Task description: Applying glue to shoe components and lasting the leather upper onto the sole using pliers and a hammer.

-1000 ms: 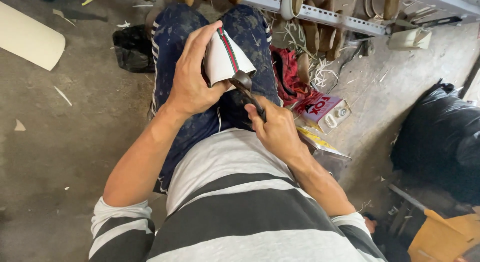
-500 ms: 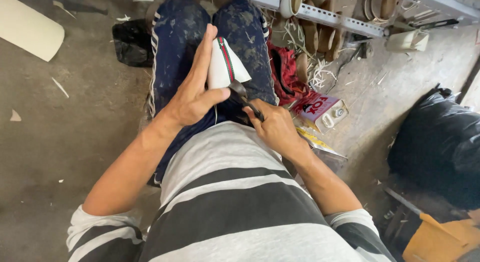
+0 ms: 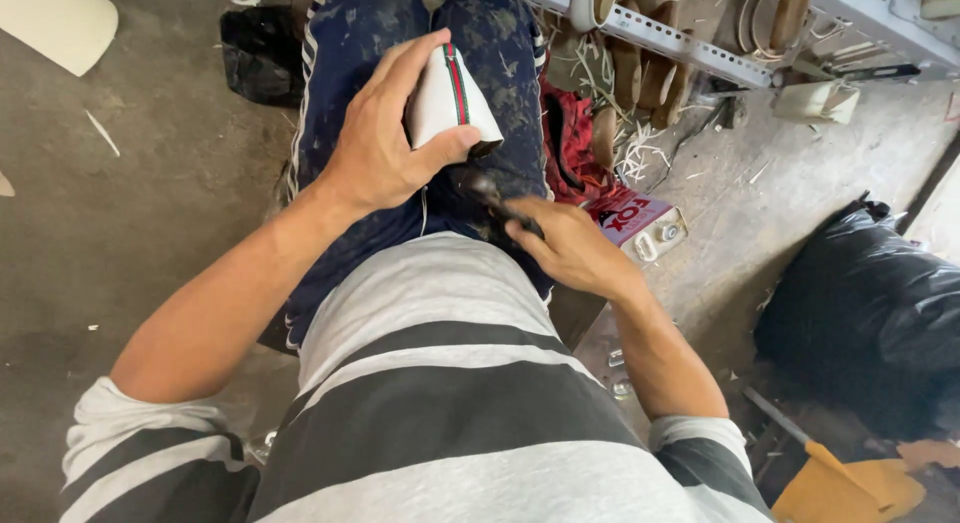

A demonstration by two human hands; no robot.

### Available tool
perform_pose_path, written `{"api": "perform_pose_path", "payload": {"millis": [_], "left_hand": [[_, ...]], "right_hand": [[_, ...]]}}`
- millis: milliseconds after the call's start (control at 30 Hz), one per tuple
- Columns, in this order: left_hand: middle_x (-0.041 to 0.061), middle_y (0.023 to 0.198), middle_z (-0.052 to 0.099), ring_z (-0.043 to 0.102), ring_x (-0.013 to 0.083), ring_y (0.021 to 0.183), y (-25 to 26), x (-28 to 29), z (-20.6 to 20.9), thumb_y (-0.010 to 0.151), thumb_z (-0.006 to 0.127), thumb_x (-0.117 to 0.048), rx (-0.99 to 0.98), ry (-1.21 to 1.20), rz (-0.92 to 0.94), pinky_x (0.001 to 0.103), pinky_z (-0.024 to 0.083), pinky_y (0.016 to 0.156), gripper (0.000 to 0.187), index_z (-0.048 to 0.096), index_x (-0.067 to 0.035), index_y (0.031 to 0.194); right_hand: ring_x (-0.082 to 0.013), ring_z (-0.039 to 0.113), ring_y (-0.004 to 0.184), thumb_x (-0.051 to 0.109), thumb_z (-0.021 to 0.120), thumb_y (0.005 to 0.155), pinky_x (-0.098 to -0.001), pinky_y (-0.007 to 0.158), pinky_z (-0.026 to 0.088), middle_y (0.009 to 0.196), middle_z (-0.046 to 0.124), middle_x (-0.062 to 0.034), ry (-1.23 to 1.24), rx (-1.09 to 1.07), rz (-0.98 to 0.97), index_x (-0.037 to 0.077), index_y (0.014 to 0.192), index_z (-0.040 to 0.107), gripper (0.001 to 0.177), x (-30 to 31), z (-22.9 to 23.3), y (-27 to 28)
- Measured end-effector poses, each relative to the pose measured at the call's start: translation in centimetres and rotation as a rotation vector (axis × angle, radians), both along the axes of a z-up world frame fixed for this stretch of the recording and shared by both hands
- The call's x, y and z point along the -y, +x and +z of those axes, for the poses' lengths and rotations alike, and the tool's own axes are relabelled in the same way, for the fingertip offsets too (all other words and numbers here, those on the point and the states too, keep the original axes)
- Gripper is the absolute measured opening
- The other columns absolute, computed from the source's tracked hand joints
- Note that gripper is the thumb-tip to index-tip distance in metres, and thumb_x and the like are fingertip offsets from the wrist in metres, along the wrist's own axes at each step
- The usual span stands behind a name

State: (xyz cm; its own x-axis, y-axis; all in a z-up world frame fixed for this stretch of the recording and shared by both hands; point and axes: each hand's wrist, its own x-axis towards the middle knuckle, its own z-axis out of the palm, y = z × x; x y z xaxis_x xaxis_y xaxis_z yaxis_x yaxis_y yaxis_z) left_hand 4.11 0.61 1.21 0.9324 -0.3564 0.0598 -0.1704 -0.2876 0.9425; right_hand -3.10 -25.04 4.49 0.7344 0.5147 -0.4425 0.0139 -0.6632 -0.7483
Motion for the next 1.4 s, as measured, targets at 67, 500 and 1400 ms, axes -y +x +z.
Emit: {"api": "perform_pose_path", "payload": {"millis": [67,500,1400], "left_hand": [[0.023,0.147,0.051,0.054,0.0381,0.135,0.0,0.2,-0.3,0.102,0.065,-0.050,0.105,0.026,-0.008,0.048,0.042,0.115,0.076,0.038,0.002,0.151],[0.027,0.146,0.055,0.060,0.0387,0.130,2.7,3.0,0.7,0.099,0.072,-0.043,0.229,0.028,0.031,0.050,0.050,0.110,0.082,0.033,0.003,0.155],[0.019,0.121,0.067,0.063,0.0392,0.109,2.9,6.0,-2.7,0.090,0.070,-0.051,0.649,0.493,-0.228,0.050,0.051,0.094,0.079,0.055,-0.001,0.149]], "right_hand": [[-0.0313,0.062,0.111,0.048,0.048,0.103,-0.0404,0.097,0.047,0.118,0.062,-0.0151,-0.059,-0.126,0.186,0.006,0.144,0.054,0.060,1.4,0.9,-0.7],[-0.0460,0.066,0.109,0.054,0.068,0.083,-0.0517,0.088,0.050,0.112,0.073,-0.0207,-0.499,0.045,-0.824,0.007,0.120,0.062,0.060,18.0,-37.9,19.2],[-0.0479,0.033,0.150,0.037,0.070,0.093,-0.0746,0.103,0.048,0.164,0.036,-0.0199,1.448,-0.300,-1.155,0.023,0.156,0.042,0.070,9.3,-5.7,-5.7]]}}
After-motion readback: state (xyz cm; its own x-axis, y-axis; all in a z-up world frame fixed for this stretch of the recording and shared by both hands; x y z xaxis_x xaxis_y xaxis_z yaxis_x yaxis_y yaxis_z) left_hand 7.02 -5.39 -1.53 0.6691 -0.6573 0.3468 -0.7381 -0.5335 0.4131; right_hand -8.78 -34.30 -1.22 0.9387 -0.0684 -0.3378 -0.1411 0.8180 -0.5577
